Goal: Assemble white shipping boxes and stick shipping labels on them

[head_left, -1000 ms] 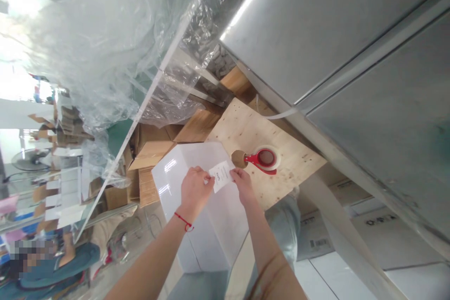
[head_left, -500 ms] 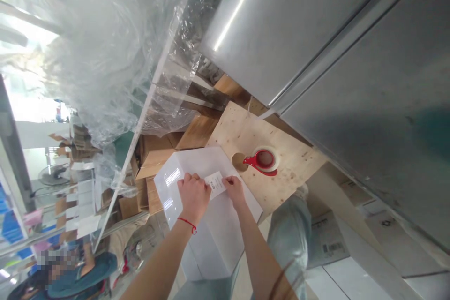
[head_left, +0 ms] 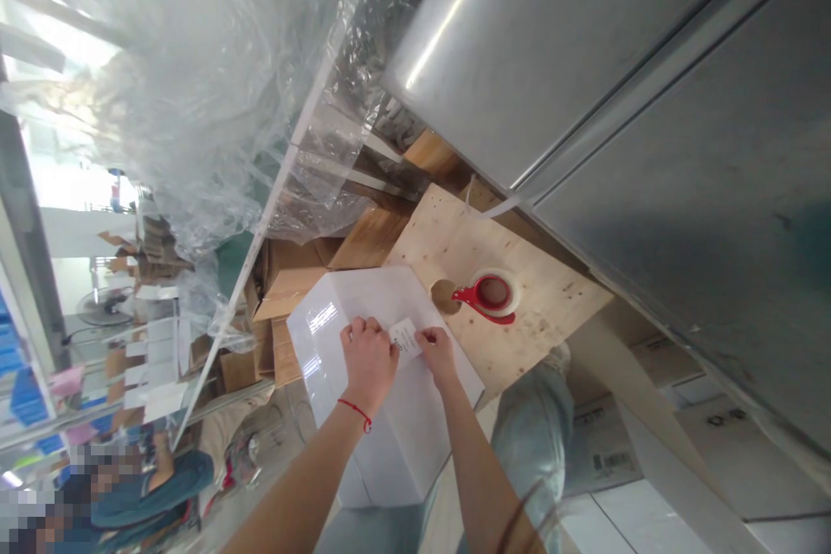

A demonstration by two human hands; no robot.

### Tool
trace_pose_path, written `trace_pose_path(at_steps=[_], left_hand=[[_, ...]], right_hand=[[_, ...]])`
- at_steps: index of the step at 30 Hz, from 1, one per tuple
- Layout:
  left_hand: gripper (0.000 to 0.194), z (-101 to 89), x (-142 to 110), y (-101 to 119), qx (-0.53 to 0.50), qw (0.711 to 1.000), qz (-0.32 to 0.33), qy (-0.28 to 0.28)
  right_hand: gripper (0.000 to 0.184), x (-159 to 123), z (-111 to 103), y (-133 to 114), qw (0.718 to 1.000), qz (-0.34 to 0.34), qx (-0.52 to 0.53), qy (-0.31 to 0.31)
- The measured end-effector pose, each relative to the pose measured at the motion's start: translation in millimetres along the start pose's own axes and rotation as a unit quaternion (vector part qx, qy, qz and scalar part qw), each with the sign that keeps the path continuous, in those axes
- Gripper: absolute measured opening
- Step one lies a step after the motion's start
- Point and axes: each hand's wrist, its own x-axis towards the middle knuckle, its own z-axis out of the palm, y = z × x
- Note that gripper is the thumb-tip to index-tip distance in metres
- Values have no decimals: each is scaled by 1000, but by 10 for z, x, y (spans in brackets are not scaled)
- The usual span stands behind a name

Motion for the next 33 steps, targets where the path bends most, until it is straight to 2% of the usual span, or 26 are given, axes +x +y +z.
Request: trace_pose_path(at_steps=[8,17,33], left_hand=[[23,35,-61,28,-56,998,-19,12],[23,61,-91,6,-75,997,-22,17],[20,97,-99,-68,-62,998,3,21]], right_hand=[[30,-87,-132,-72,999,10,50,-14],[34,-125,-209,-184,999,3,42,-25],[27,-112,-5,-22,999,-31,-24,27]])
